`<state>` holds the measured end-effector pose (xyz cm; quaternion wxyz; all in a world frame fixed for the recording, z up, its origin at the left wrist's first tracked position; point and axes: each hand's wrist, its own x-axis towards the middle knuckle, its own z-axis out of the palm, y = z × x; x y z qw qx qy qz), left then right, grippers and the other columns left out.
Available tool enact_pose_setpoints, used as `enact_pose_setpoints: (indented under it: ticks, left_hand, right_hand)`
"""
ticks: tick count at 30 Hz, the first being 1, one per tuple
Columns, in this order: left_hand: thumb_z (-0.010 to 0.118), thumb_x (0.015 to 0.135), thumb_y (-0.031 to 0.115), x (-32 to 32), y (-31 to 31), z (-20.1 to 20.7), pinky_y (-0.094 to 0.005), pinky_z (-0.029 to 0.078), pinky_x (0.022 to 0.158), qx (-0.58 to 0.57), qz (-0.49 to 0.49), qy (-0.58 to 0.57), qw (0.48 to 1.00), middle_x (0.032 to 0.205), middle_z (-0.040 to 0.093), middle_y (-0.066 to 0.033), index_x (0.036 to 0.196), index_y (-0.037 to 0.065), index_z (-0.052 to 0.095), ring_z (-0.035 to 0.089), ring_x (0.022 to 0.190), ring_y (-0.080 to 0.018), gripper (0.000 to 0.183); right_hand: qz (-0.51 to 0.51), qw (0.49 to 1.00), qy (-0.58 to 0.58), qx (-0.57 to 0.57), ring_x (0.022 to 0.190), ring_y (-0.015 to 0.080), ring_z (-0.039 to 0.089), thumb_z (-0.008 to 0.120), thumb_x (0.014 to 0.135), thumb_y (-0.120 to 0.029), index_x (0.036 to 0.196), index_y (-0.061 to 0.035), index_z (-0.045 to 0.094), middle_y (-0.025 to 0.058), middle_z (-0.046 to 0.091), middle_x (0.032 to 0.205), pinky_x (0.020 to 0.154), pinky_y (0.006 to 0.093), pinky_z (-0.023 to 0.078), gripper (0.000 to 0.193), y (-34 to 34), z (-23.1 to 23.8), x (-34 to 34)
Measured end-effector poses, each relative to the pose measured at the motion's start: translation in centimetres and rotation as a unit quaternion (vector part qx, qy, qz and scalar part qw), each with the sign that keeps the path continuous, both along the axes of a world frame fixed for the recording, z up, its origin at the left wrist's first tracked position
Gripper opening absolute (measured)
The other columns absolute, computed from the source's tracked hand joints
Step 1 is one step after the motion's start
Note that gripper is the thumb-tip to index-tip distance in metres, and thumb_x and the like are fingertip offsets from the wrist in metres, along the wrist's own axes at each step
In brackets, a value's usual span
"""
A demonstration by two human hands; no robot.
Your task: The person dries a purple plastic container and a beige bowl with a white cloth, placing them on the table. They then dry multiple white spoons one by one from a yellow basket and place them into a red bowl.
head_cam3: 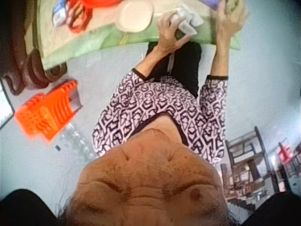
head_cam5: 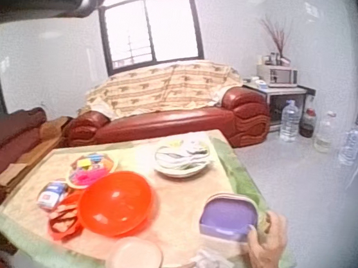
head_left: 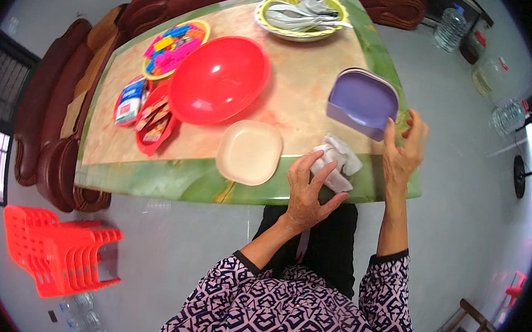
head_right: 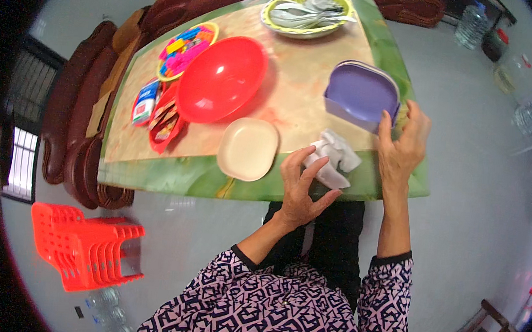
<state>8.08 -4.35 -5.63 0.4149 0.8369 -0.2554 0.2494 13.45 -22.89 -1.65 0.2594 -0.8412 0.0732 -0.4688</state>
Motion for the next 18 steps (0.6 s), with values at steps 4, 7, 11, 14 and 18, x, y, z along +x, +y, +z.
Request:
enact_pose_setpoints:
  ticks: [4, 7, 11, 14, 18]
  left_hand:
    - [0.078, 0.070, 0.024, -0.8, 3.7, -0.4, -0.0456, 0.027, 0.101, -0.005, 0.165, -0.024, 0.986, 0.128, 0.044, -0.0180, 0.120, 0.006, 0.052, 0.041, 0.118, -0.0350, 0.059]
    - [0.078, 0.069, 0.025, -0.5, 7.5, -0.1, -0.0459, 0.025, 0.100, 0.024, 0.256, 0.007, 0.966, 0.127, 0.046, -0.0137, 0.119, 0.008, 0.054, 0.042, 0.117, -0.0325, 0.058]
    - [0.077, 0.070, 0.026, -0.3, 9.5, 0.5, -0.0428, 0.027, 0.096, 0.164, 0.190, 0.030, 0.968, 0.123, 0.051, -0.0056, 0.111, 0.012, 0.061, 0.044, 0.116, -0.0273, 0.046]
    - [0.073, 0.076, 0.018, -0.4, 9.9, -0.9, -0.0367, 0.029, 0.090, 0.118, 0.176, 0.004, 0.977, 0.100, 0.063, -0.0015, 0.094, 0.012, 0.069, 0.054, 0.100, -0.0197, 0.019]
    - [0.070, 0.077, 0.011, -1.0, 8.9, -0.5, -0.0334, 0.029, 0.084, 0.012, 0.151, 0.002, 0.988, 0.087, 0.065, 0.0000, 0.086, 0.009, 0.069, 0.058, 0.085, -0.0169, 0.009]
  right_hand:
    - [0.136, 0.988, 0.066, -0.044, 0.097, 0.0318, 0.054, 0.070, 0.075, -0.014, 0.114, -0.0039, 0.056, 0.0164, 0.053, 0.108, 0.075, 0.0408, 0.045, 0.043, 3.4, -0.9, -4.2]
    - [0.192, 0.964, 0.138, -0.120, 0.108, 0.0346, 0.048, 0.068, 0.076, -0.020, 0.116, -0.0086, 0.056, 0.0161, 0.048, 0.120, 0.081, 0.0452, 0.042, 0.044, 7.0, -1.8, -5.7]
    - [0.150, 0.956, 0.172, -0.186, 0.111, 0.0332, 0.046, 0.064, 0.079, -0.021, 0.117, -0.0159, 0.057, 0.0132, 0.046, 0.124, 0.080, 0.0459, 0.041, 0.039, 8.5, -4.9, -5.5]
    - [0.148, 0.967, 0.132, -0.159, 0.102, 0.0318, 0.049, 0.066, 0.075, -0.007, 0.114, -0.0129, 0.060, 0.0125, 0.050, 0.114, 0.080, 0.0423, 0.042, 0.040, 8.2, -5.5, -4.7]
    - [0.171, 0.970, 0.146, -0.095, 0.095, 0.0312, 0.052, 0.064, 0.075, -0.001, 0.110, -0.0109, 0.062, 0.0120, 0.053, 0.104, 0.078, 0.0378, 0.044, 0.037, 7.2, -5.3, -5.4]
